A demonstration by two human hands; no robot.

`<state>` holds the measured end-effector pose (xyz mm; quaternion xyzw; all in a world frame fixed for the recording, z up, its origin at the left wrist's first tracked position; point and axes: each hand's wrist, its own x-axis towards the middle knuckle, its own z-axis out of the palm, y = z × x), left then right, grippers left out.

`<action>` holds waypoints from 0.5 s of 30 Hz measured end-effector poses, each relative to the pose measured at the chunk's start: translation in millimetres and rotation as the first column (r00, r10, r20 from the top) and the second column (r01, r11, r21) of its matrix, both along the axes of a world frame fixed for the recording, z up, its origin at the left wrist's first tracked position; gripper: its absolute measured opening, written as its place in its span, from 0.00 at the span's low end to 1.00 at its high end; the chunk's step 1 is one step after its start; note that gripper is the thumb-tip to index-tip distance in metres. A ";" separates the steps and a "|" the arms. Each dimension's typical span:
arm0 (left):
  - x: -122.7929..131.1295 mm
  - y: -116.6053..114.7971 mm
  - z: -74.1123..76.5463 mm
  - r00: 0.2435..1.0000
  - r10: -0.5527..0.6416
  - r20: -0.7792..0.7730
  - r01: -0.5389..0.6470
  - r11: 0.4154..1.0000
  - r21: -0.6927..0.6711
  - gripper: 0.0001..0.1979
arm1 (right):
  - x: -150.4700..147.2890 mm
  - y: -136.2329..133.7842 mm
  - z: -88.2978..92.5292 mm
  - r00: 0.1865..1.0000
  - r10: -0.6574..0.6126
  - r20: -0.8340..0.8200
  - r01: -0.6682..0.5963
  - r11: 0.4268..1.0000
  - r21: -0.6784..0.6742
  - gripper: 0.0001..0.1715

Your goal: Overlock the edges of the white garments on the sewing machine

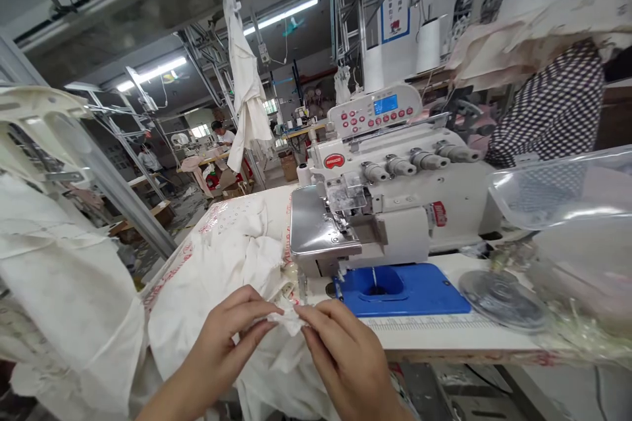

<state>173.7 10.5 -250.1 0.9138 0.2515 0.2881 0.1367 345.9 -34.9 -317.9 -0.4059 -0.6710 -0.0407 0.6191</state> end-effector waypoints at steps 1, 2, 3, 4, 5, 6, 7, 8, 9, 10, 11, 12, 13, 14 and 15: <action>1.1 0.6 3.3 1.000 -0.001 0.016 0.001 1.000 0.008 0.08 | -0.1 0.7 2.3 1.000 -0.002 0.015 0.002 1.000 0.016 0.12; 3.6 2.5 9.4 1.000 -0.013 0.021 0.012 1.000 0.023 0.09 | -0.4 1.7 5.5 1.000 0.012 0.001 -0.012 1.000 0.025 0.11; 8.0 6.1 18.1 0.999 -0.038 0.004 0.037 0.998 0.051 0.09 | -0.7 3.2 9.4 0.997 0.052 -0.054 -0.052 0.999 0.006 0.10; 14.8 11.6 28.9 0.997 -0.070 -0.035 0.073 0.992 0.101 0.10 | -1.1 5.1 13.5 0.981 0.110 -0.158 -0.118 0.992 -0.041 0.09; 24.0 18.9 40.7 0.990 -0.104 -0.093 0.119 0.977 0.178 0.10 | -1.1 7.8 17.6 0.936 0.166 -0.309 -0.205 0.974 -0.098 0.10; 35.6 27.9 52.2 0.978 -0.130 -0.165 0.171 0.948 0.269 0.10 | -0.6 11.1 20.9 0.851 0.193 -0.488 -0.298 0.943 -0.147 0.12; 49.1 38.1 62.0 0.964 -0.137 -0.226 0.215 0.904 0.368 0.10 | 0.6 14.9 23.0 0.731 0.182 -0.657 -0.381 0.909 -0.172 0.16; 63.6 49.0 69.0 0.949 -0.139 -0.282 0.258 0.857 0.446 0.09 | 2.6 19.2 23.3 0.604 0.140 -0.784 -0.436 0.882 -0.179 0.19; 78.4 59.8 72.7 0.936 -0.143 -0.322 0.292 0.827 0.481 0.09 | 5.6 23.5 21.6 0.498 0.087 -0.863 -0.459 0.871 -0.177 0.21; 92.3 70.0 73.0 0.926 -0.152 -0.347 0.313 0.822 0.476 0.08 | 9.4 27.7 18.0 0.429 0.033 -0.903 -0.448 0.876 -0.180 0.23; 104.7 79.3 70.4 0.921 -0.159 -0.357 0.315 0.841 0.439 0.07 | 14.0 31.6 12.7 0.406 -0.017 -0.914 -0.411 0.890 -0.199 0.23; 114.8 87.5 65.9 0.924 -0.162 -0.346 0.294 0.880 0.374 0.06 | 19.0 34.9 6.4 0.433 -0.058 -0.900 -0.349 0.909 -0.227 0.22; 122.5 94.5 60.5 0.932 -0.163 -0.324 0.261 0.922 0.288 0.05 | 24.5 37.7 0.0 0.507 -0.091 -0.857 -0.267 0.929 -0.256 0.20; 127.6 100.3 55.3 0.941 -0.163 -0.297 0.226 0.956 0.189 0.05 | 30.2 39.8 -5.9 0.619 -0.117 -0.777 -0.169 0.946 -0.277 0.17; 130.5 105.1 50.9 0.948 -0.168 -0.271 0.199 0.976 0.091 0.06 | 36.0 41.3 -10.6 0.746 -0.142 -0.650 -0.061 0.958 -0.280 0.15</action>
